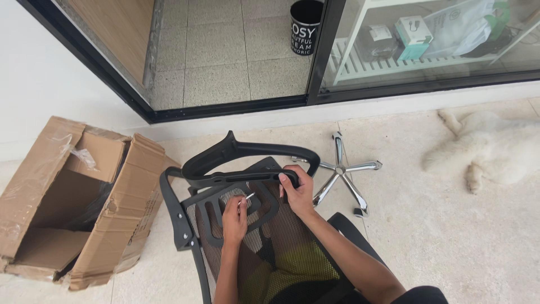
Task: The person assembles an office chair by attaching the armrests to the backrest using screws and a hex key.
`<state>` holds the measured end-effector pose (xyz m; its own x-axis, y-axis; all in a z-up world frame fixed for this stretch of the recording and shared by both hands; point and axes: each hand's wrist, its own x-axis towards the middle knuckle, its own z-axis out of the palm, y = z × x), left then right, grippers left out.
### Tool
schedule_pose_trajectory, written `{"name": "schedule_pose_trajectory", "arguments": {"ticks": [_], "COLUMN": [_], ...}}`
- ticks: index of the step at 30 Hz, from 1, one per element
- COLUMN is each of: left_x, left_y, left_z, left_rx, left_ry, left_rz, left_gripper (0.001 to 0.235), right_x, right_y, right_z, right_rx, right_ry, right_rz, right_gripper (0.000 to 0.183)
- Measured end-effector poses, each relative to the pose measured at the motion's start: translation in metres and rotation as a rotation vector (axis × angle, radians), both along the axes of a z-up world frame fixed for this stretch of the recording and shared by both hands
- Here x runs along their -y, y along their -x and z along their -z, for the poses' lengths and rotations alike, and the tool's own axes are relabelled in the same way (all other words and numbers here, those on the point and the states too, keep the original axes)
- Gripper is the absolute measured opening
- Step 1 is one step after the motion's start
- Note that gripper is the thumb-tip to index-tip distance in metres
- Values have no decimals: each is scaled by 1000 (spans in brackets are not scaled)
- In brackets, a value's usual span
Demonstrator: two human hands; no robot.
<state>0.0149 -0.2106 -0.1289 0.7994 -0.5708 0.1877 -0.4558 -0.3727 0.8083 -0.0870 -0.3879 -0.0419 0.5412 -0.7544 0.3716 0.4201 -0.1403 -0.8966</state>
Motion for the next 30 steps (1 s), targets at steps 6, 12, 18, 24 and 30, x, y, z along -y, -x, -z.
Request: {"name": "schedule_pose_trajectory", "arguments": {"ticks": [6,12,18,24,30], "left_x": [-10,-9,-4,-6,-39], "left_y": [4,2,5,0,-37], "left_z": [-12,-12,-7,-18,-1], "left_rx": [-128,-238,-240,-228,-554], "left_ry": [103,80,41,146,413], "left_rz": [-26,52,58,-5,-254], "left_gripper": [19,20,18,18,34], "right_x": [-3,-14,-19,-15,22], "right_y": [-5,-5,-7,-8,4], "right_z": [5,16,27,26,75], "right_rx": [30,-3,-7,-33,-8], "right_ry": [-27,-24,-36,16,128], "right_rz": [-35,-50,-55,-40,47], "right_gripper": [9,6,5,4,23]}}
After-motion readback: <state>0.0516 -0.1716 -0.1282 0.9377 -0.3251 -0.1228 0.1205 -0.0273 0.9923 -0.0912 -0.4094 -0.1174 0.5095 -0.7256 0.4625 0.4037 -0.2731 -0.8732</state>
